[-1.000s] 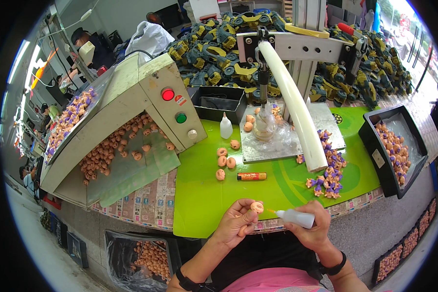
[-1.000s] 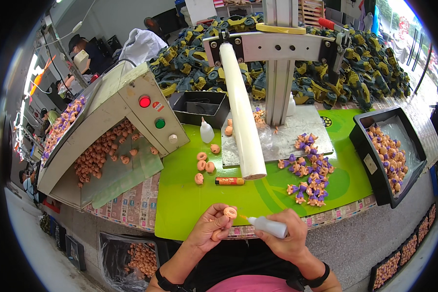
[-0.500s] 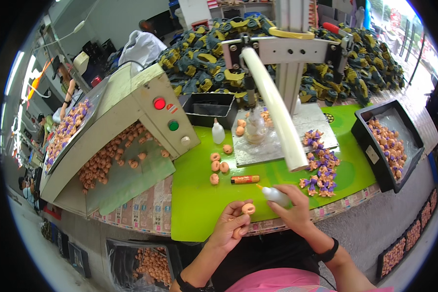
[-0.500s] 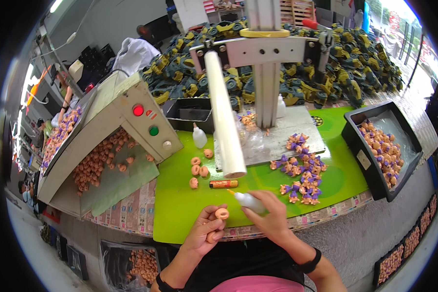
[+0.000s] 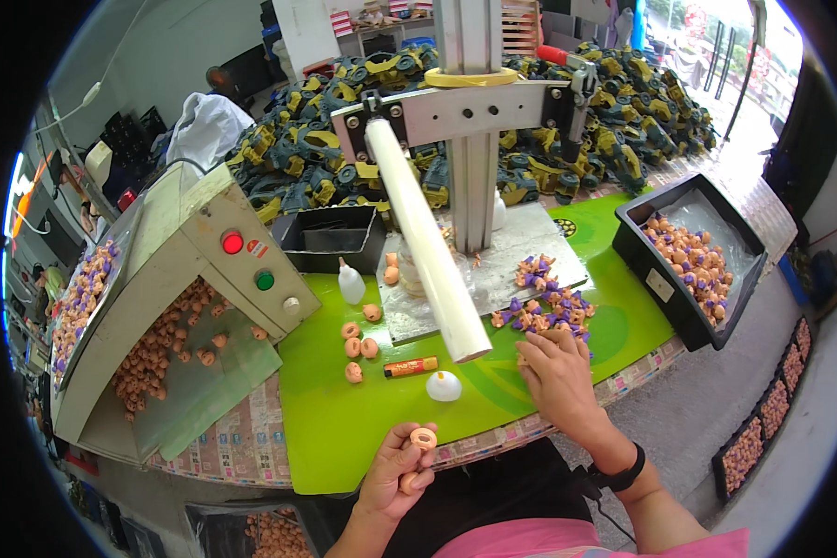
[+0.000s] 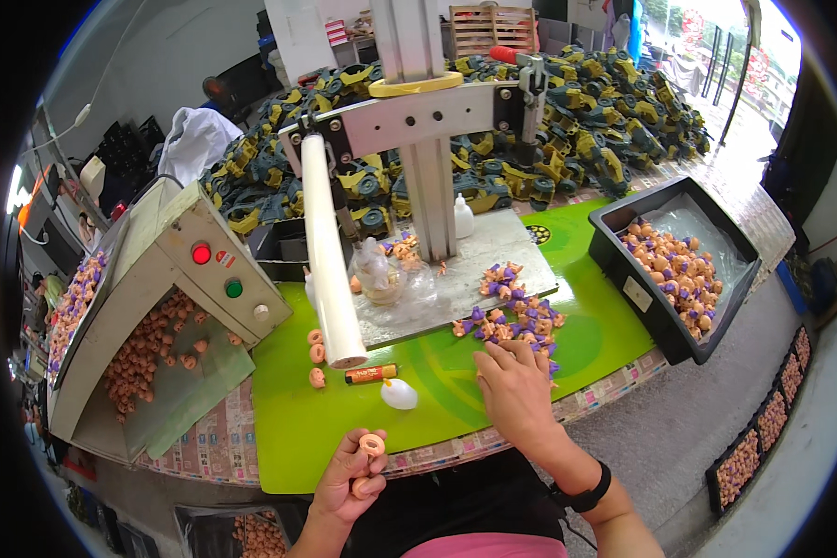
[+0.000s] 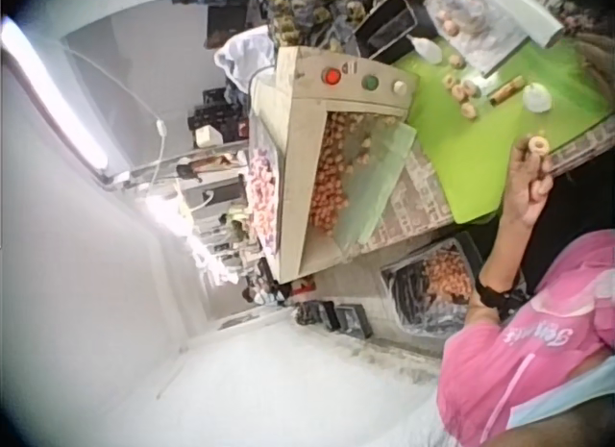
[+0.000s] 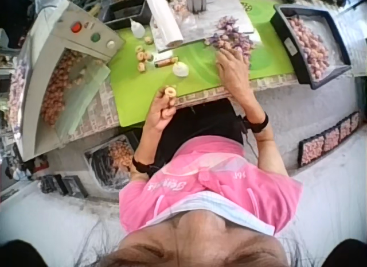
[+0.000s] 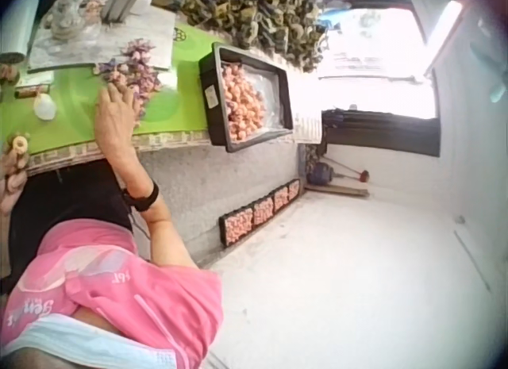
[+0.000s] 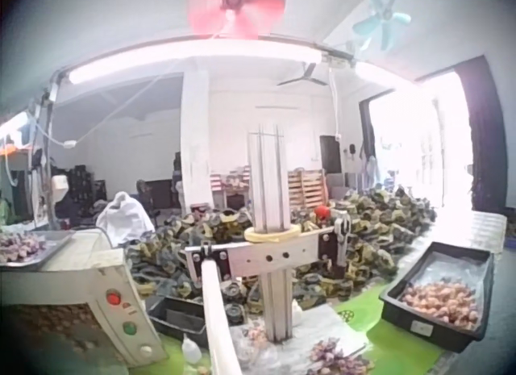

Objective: Applying glue to small plastic pieces and attaching them to larger components at a manufacturing workstation.

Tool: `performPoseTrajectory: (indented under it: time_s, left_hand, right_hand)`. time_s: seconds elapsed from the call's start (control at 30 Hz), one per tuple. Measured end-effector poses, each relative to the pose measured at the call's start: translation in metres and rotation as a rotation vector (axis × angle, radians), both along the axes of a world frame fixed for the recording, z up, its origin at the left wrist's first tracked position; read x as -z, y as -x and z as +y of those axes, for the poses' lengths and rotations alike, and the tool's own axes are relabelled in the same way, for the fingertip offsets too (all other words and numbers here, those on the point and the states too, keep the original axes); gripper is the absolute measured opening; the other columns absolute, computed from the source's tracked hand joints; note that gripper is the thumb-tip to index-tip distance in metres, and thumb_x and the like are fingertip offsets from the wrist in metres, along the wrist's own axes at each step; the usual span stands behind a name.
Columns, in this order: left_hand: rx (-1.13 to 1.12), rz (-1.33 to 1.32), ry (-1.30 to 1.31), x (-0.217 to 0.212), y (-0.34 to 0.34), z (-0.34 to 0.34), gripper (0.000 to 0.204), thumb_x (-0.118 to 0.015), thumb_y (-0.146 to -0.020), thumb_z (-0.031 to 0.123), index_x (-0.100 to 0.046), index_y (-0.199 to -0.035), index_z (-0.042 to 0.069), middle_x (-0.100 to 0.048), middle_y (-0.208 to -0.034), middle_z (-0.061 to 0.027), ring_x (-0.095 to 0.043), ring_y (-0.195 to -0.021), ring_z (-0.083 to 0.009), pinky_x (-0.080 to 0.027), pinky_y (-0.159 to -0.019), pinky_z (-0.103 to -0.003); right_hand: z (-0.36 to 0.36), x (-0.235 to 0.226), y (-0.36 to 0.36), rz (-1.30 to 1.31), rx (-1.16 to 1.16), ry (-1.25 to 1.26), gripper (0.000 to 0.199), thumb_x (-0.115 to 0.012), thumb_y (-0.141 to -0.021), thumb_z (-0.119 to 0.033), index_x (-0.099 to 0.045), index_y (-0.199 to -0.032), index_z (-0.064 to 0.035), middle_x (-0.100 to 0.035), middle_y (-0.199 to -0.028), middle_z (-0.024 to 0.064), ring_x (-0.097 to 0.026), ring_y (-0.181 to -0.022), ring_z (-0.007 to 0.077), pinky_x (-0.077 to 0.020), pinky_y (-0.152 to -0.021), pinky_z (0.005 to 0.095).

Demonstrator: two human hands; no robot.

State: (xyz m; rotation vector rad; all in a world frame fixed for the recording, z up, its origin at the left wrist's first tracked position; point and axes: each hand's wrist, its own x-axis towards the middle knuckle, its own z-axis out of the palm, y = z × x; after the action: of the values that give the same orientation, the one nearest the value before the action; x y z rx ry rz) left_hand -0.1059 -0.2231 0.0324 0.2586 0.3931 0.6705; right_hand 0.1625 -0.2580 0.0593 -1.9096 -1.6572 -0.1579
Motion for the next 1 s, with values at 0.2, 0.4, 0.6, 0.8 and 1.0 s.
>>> performPoseTrajectory:
  time_s: [0.2, 0.4, 0.6, 0.8, 1.0]
  left_hand:
    - [0.094, -0.019, 0.002, 0.001, -0.016, -0.007, 0.027, -0.059, -0.091, 0.002, -0.056, -0.117, 0.008, -0.058, -0.115, -0.0113, -0.055, -0.081, -0.0128, -0.044, -0.053, -0.019]
    - [0.066, 0.106, -0.089, 0.0, -0.024, -0.007, 0.028, -0.06, -0.092, 0.005, -0.055, -0.119, 0.006, -0.06, -0.109, -0.0113, -0.055, -0.077, -0.0104, -0.042, -0.05, -0.017]
    - [0.099, 0.152, -0.184, 0.001, -0.029, -0.009, 0.027, -0.063, -0.09, 0.006, -0.057, -0.117, 0.003, -0.063, -0.095, -0.0069, -0.059, -0.07, -0.0068, -0.043, -0.048, -0.017]
    - [0.1, 0.292, -0.213, -0.002, -0.029, -0.012, 0.023, -0.069, -0.086, 0.008, -0.06, -0.107, 0.003, -0.063, -0.09, -0.0068, -0.058, -0.067, -0.007, -0.043, -0.047, -0.016]
    - [0.132, 0.257, -0.242, -0.002, -0.028, -0.006, 0.02, -0.07, -0.086, 0.009, -0.061, -0.102, 0.003, -0.063, -0.09, -0.0063, -0.056, -0.065, -0.0072, -0.042, -0.045, -0.016]
  right_hand:
    - [0.009, 0.008, -0.006, -0.047, -0.178, 0.023, 0.017, -0.064, -0.076, -0.006, -0.065, -0.093, -0.0075, -0.064, -0.088, 0.0054, -0.059, -0.095, 0.0237, -0.0413, -0.082, 0.0383]
    - [-0.016, -0.035, 0.031, 0.685, -0.372, 0.138, 0.022, -0.074, -0.077, -0.007, -0.067, -0.098, -0.0055, -0.067, -0.089, 0.0075, -0.064, -0.076, 0.0209, -0.0505, -0.066, 0.0295]
    - [-0.03, -0.038, 0.04, 0.663, -0.535, 0.2, 0.023, -0.074, -0.078, -0.008, -0.068, -0.1, -0.0058, -0.066, -0.089, 0.0094, -0.066, -0.079, 0.0224, -0.0526, -0.068, 0.031]
    - [-0.028, -0.027, 0.034, 0.577, -0.657, 0.124, 0.025, -0.073, -0.078, -0.005, -0.069, -0.103, -0.0072, -0.067, -0.088, 0.0085, -0.066, -0.076, 0.0237, -0.0531, -0.067, 0.0314]
    - [-0.022, -0.019, 0.031, 0.594, -0.669, 0.099, 0.026, -0.073, -0.076, -0.004, -0.07, -0.101, -0.0075, -0.067, -0.085, 0.0074, -0.066, -0.074, 0.0236, -0.053, -0.063, 0.0307]
